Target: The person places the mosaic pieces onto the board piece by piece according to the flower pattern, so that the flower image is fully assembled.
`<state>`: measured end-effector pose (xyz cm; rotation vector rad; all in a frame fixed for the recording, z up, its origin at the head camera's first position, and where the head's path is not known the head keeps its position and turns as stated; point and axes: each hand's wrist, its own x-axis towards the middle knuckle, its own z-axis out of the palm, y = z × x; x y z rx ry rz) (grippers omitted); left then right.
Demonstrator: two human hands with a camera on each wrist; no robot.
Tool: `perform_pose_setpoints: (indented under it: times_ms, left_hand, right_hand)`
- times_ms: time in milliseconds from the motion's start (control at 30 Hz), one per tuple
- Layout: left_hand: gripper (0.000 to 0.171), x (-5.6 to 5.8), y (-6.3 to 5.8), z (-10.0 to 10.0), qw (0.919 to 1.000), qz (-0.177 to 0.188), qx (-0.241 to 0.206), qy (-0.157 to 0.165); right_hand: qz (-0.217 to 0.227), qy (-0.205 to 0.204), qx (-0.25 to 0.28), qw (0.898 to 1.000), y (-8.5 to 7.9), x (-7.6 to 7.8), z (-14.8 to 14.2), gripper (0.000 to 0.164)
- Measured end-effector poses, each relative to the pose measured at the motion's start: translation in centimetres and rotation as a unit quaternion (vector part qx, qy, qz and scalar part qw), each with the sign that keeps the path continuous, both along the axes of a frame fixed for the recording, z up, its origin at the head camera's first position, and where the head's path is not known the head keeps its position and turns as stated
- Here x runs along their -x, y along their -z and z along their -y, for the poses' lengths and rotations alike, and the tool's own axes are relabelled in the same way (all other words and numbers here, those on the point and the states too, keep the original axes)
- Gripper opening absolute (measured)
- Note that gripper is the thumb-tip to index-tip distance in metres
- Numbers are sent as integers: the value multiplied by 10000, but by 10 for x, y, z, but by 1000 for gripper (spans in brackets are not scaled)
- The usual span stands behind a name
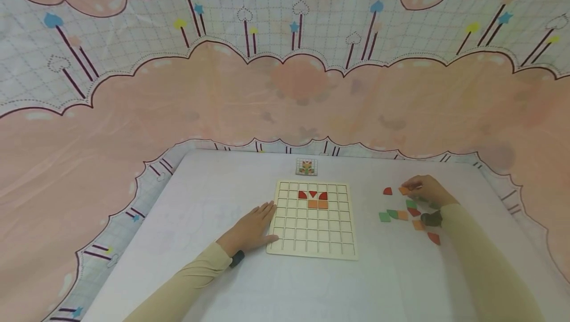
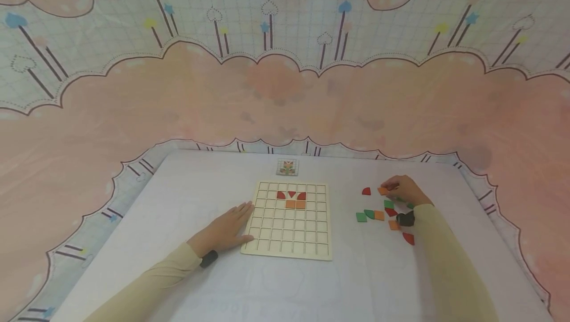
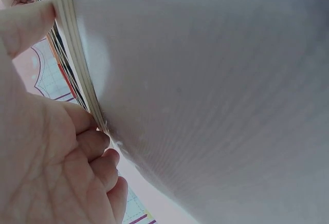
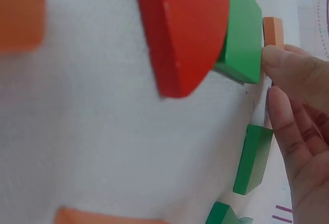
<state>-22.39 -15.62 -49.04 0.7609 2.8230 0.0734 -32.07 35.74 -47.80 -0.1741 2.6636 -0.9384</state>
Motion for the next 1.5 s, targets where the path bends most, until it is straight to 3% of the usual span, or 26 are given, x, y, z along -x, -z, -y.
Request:
perform_pose_setpoints:
  times_ms: [533,733,1000,1167,1333,1500]
  left_hand:
    - [85,2,0,-1,10000,-11,83,51]
    - [85,2,-1,0,10000,62,25,51]
    - [85,1,-1,0,9999,84,72,43]
    - [84,0,-1,0,10000,66,64,5]
    - [84,1,0,0,10000,57,47,-21]
    - [85,0,-1,-1,9999,82,49,-61]
  right_hand:
    - [-72,-34,-195,9998,-2,-2,5,34]
    - [-329,-102,-176,9993,2,-1,1,32]
    - [-98,185,111,9997,4,-3,10,52]
    - [-873,-287,-60,9958,-2,-1,25,38]
    - [-1665,-745,21,9832,-9,-4,46,28]
    - [-1770,-903,405,9792,-16,-7,72,27]
